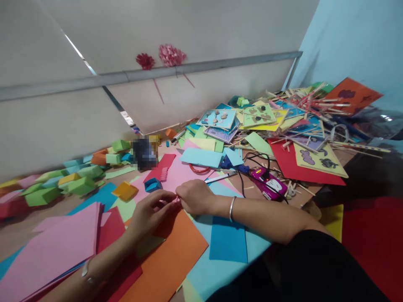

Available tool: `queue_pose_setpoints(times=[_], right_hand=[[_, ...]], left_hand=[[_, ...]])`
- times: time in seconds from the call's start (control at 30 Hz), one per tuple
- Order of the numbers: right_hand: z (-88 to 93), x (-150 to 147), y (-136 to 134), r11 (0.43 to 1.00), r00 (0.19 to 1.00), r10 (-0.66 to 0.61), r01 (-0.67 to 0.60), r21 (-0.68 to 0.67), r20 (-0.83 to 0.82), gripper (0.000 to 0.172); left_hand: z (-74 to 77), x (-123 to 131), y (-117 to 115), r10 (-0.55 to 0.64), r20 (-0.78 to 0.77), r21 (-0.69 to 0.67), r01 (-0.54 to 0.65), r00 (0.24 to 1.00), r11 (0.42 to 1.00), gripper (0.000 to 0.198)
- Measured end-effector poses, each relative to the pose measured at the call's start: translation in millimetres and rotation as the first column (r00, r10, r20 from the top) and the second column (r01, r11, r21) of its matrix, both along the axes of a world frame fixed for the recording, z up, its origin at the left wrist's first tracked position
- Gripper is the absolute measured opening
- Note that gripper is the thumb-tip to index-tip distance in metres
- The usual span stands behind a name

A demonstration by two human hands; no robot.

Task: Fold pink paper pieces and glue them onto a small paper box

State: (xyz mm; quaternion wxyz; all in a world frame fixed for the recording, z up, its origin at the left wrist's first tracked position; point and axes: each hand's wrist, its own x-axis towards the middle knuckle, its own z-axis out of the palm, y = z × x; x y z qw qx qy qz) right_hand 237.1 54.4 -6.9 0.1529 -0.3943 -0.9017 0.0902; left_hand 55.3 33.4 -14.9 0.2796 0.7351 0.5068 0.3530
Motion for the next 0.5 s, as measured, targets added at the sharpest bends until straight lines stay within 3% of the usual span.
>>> queue_pose_setpoints(times=[0.3, 0.5], right_hand=[[10.2, 0.8, 0.7, 0.990, 0.998, -0.021, 0.028, -0.136, 0.051, 0.017], [6.8, 0.5, 0.2, 0.995, 1.000, -0.023, 0.025, -0.099, 0.020, 0.013]], left_hand=[[-6.3, -4.9, 2.1, 0.009, -0.074, -0.082, -0.015, 0.997, 0.997, 0.025], [-1.3, -0.5, 0.4, 0.019, -0.012, -0.125, -0.021, 1.000, 0.992, 0.022]])
